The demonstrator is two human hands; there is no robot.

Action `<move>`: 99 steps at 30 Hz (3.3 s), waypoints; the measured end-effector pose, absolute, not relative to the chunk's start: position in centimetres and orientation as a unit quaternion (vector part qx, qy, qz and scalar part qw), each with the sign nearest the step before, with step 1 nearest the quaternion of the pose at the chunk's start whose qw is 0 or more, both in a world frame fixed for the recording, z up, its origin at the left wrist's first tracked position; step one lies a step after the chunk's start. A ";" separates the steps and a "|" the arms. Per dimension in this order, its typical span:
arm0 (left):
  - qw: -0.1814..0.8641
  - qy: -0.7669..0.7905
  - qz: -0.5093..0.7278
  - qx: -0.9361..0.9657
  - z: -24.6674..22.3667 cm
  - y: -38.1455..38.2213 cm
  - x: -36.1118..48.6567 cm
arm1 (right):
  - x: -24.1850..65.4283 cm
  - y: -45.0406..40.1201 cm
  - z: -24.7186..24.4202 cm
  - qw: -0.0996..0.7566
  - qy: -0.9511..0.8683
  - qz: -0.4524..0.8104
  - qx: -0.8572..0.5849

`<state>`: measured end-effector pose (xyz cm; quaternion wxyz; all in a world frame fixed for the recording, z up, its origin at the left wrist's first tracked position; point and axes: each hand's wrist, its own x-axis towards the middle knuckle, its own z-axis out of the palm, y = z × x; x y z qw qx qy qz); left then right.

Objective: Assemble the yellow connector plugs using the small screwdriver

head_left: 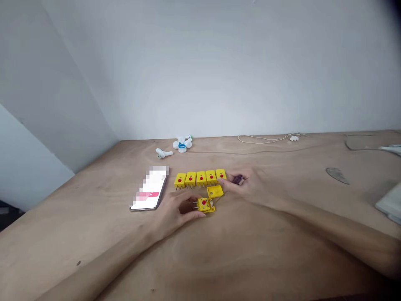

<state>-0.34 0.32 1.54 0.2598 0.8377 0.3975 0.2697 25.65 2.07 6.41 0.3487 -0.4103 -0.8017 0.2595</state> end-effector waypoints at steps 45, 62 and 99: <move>0.252 0.387 0.280 0.841 1.9 0.1 -0.2 | 27.4 4.2 6.6 0.239 -0.898 0.159 -0.333; 0.262 0.406 0.272 0.832 2.0 0.1 -0.2 | 27.3 1.9 8.9 0.167 -0.922 0.114 -0.330; 0.079 0.470 0.239 0.846 1.1 0.3 -0.3 | 26.6 1.8 8.3 0.226 -0.908 0.172 -0.308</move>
